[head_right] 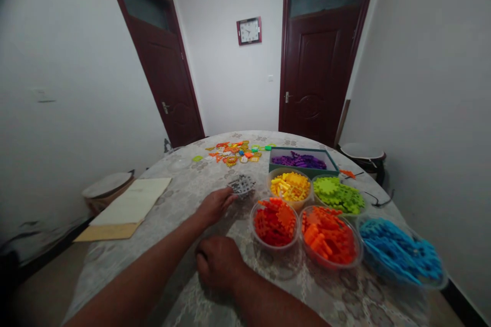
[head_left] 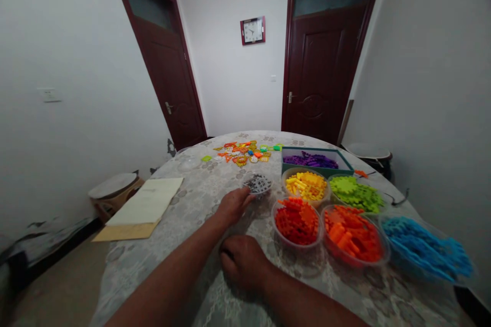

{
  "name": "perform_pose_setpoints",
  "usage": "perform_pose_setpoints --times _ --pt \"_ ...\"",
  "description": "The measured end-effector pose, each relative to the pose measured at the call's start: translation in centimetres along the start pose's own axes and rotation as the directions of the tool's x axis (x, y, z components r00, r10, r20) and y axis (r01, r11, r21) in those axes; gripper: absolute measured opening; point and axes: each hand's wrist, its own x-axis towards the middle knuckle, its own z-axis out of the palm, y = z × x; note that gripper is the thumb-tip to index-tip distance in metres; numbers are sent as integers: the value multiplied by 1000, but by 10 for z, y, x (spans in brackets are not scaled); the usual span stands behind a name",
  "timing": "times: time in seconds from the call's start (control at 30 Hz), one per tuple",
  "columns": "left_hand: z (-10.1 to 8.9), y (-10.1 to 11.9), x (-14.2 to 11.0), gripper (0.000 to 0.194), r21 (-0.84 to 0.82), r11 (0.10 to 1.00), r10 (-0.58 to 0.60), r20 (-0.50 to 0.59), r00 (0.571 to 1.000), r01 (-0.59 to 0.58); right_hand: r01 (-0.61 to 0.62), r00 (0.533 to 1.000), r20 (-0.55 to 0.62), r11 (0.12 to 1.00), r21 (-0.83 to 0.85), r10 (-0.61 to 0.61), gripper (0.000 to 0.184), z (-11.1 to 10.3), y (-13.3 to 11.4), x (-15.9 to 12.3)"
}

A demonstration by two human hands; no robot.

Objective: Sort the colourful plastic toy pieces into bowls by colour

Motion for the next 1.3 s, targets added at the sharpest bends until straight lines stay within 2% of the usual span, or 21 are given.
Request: perform_pose_setpoints --times 0.07,0.13,0.23,0.4,0.53,0.67,0.77,0.87,1.0,1.07,1.17,1.3 --pt "-9 -6 -14 31 -136 991 -18 -35 999 13 23 1000 -12 1000 -3 -23 14 1 1 -1" --pt "-17 -11 -28 35 -347 937 -66 -49 997 45 45 999 -30 999 0 -45 13 2 2 -2" --pt "-25 -13 -49 44 -620 770 -172 22 985 148 94 994 -56 995 26 -93 13 3 3 -3" --pt "-19 -14 -83 51 -866 422 -260 166 951 267 225 966 -155 968 113 -206 15 3 2 -8" --pt "-10 -17 -102 45 -933 66 -331 315 890 355 345 912 -279 930 127 -300 18 2 -6 -15" --pt "-14 -19 -106 34 -885 -293 -383 456 803 362 411 879 -302 908 83 -370 15 2 -14 -19" --pt "-18 -22 -106 38 -822 -461 -368 519 771 333 403 882 -296 912 75 -366 13 2 -13 -19" --pt "-19 -29 -108 42 -791 -518 -376 552 745 325 367 902 -274 926 85 -333 13 3 -10 -19" --pt "-17 -34 -112 44 -760 -527 -379 611 695 381 322 932 -201 944 75 -302 13 3 -8 -18" --pt "-17 -33 -115 44 -751 -546 -356 609 709 370 299 945 -163 951 78 -284 14 2 -8 -18" --pt "-21 -28 -119 43 -750 -575 -315 572 757 327 268 959 -119 961 74 -259 14 1 -9 -18" --pt "-33 -22 -123 37 -801 -524 -312 497 809 290 219 974 -63 975 41 -216 14 -1 -10 -18"
